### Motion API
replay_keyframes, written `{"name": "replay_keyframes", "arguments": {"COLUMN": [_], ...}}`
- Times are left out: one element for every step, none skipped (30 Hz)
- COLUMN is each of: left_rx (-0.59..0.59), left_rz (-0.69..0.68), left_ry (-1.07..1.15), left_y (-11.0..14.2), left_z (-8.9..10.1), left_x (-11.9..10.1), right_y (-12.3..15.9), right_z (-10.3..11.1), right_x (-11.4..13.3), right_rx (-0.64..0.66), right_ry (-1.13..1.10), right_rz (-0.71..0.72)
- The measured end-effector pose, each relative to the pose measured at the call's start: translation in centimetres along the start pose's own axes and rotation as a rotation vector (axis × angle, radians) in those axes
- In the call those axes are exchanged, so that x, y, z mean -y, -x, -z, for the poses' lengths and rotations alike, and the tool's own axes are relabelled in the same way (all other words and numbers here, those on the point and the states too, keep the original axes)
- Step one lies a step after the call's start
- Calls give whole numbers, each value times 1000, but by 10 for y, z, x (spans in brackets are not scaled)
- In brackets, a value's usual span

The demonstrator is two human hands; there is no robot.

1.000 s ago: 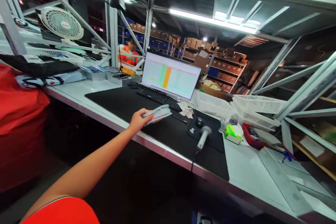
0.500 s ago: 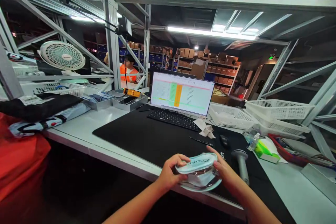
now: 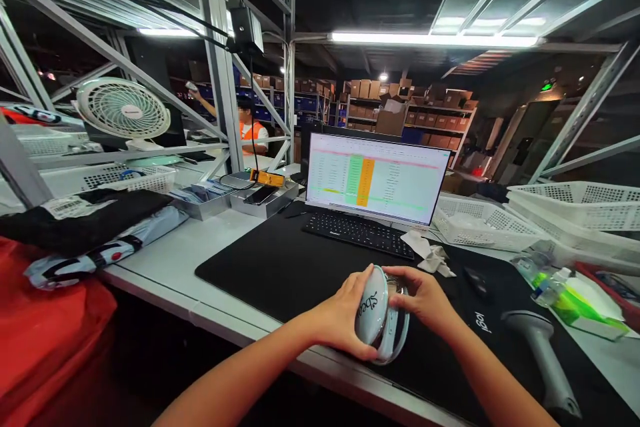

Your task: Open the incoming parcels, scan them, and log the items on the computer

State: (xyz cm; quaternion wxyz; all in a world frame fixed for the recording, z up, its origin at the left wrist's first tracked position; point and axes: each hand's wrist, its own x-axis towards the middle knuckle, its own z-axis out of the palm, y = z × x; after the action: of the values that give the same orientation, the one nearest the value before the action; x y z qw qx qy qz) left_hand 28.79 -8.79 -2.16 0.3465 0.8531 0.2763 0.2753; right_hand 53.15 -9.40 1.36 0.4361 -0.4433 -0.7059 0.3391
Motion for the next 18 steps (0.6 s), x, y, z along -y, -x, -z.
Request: {"name": "replay_keyframes", "arguments": {"left_rx": [-35,-69,-102,-137,-178,-229,-290,-361,-430,-485,-521,-538,-540,-537,-536,-549,-570,-603], "left_rz": [-24,-43,-58,-70,-75,-68,-48,-17,26,81,140,195,240,273,289,288,272,242], "left_ry": [-12,-23,-31,-30,-13,34,119,248,415,606,798,969,1101,1187,1232,1241,1219,1168], "left_y": [-3,-5,-6,-8,-10,-13,-17,-21,-26,-31,-36,-40,-43,-46,-47,-47,-47,-45], "left_z": [0,0,1,3,6,11,15,20,25,30,34,37,39,40,40,40,39,39], "left_x": [1,3,6,9,12,15,19,22,25,27,28,29,30,31,31,33,34,36], "right_y": [-2,-3,-4,-4,-4,-4,-3,-4,-4,-4,-5,-6,-7,-8,-8,-8,-8,-7], "right_z": [2,3,5,6,7,8,7,5,1,-5,-14,-24,-35,-47,-57,-64,-69,-70], "right_x": [3,6,8,8,7,4,0,-6,-12,-18,-24,-29,-33,-35,-35,-33,-29,-22], "right_rx": [2,1,-18,-59,-119,-192,-261,-308,-313,-273,-202,-125,-58,-16,-2,-16,-55,-121], "right_ry": [25,46,57,58,55,52,50,45,32,0,-54,-118,-181,-228,-242,-198,-96,51], "right_rz": [12,26,38,44,43,34,16,-13,-54,-104,-154,-192,-208,-208,-203,-197,-181,-152]}}
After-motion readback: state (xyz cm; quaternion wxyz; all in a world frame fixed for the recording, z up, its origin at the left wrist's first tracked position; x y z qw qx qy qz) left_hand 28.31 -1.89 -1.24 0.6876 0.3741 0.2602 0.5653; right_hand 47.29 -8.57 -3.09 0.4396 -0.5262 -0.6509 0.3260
